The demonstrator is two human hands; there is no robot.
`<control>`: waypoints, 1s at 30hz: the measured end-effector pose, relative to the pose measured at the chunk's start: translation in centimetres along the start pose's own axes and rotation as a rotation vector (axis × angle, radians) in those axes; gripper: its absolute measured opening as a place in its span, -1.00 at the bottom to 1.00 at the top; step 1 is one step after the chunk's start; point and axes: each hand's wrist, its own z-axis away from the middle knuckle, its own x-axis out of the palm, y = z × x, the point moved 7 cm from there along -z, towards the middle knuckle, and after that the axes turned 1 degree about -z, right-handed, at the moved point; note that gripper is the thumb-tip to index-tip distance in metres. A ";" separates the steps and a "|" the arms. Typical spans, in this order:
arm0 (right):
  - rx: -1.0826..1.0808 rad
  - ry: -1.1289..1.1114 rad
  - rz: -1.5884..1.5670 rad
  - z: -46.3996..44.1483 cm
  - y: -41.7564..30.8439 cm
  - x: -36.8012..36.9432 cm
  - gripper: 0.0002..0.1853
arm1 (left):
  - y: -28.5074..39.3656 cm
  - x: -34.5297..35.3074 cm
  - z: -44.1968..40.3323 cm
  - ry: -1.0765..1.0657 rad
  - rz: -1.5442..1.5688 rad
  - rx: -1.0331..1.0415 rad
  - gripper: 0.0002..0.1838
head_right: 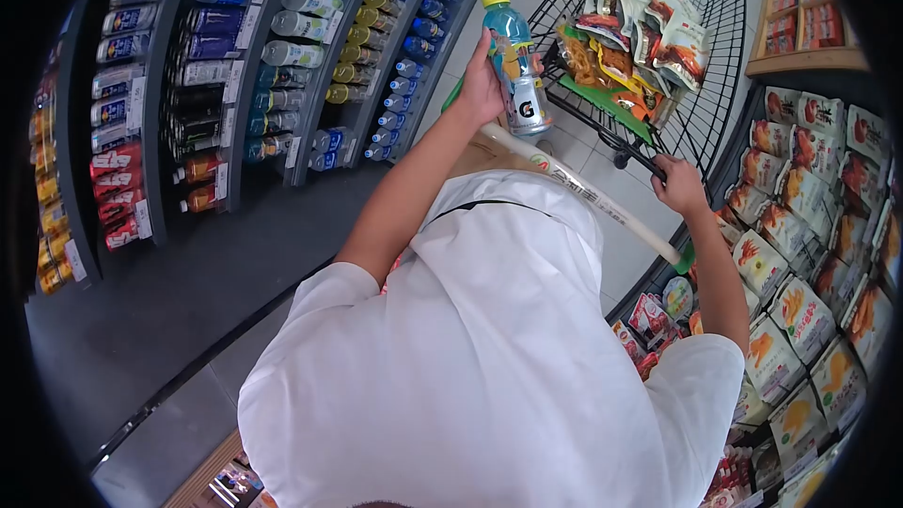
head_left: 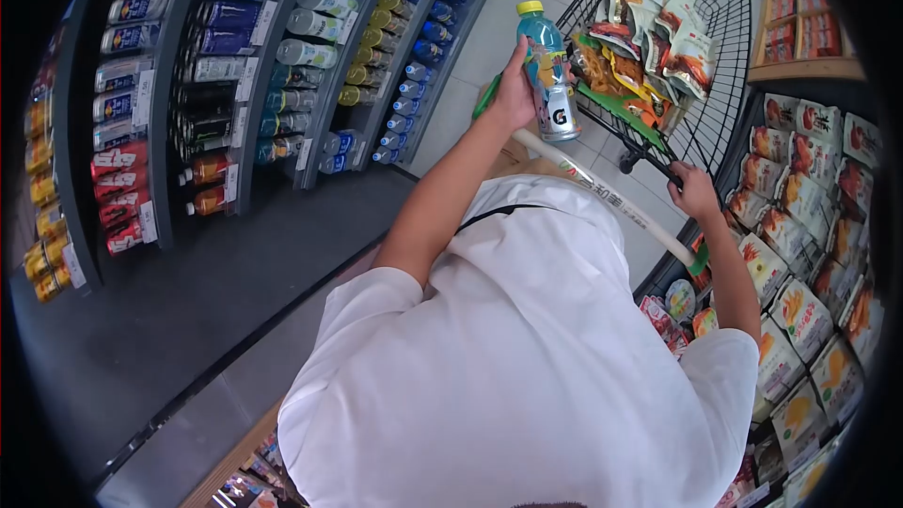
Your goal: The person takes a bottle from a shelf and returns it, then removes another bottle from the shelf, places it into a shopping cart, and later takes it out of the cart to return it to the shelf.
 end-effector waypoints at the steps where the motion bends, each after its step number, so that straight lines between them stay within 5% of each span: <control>1: -0.004 0.003 0.007 0.0 0.0 -0.1 -0.78 | -0.1 0.3 -0.1 -0.061 0.051 -0.023 -0.11; 9: -0.014 0.004 0.042 0.6 0.6 -0.3 -0.78 | -2.2 2.6 -0.5 -0.186 -0.062 -0.063 -0.19; 30: -0.044 -0.054 -0.010 1.8 2.7 -1.7 -0.76 | -4.8 3.2 0.2 -0.081 -0.188 -0.029 -0.13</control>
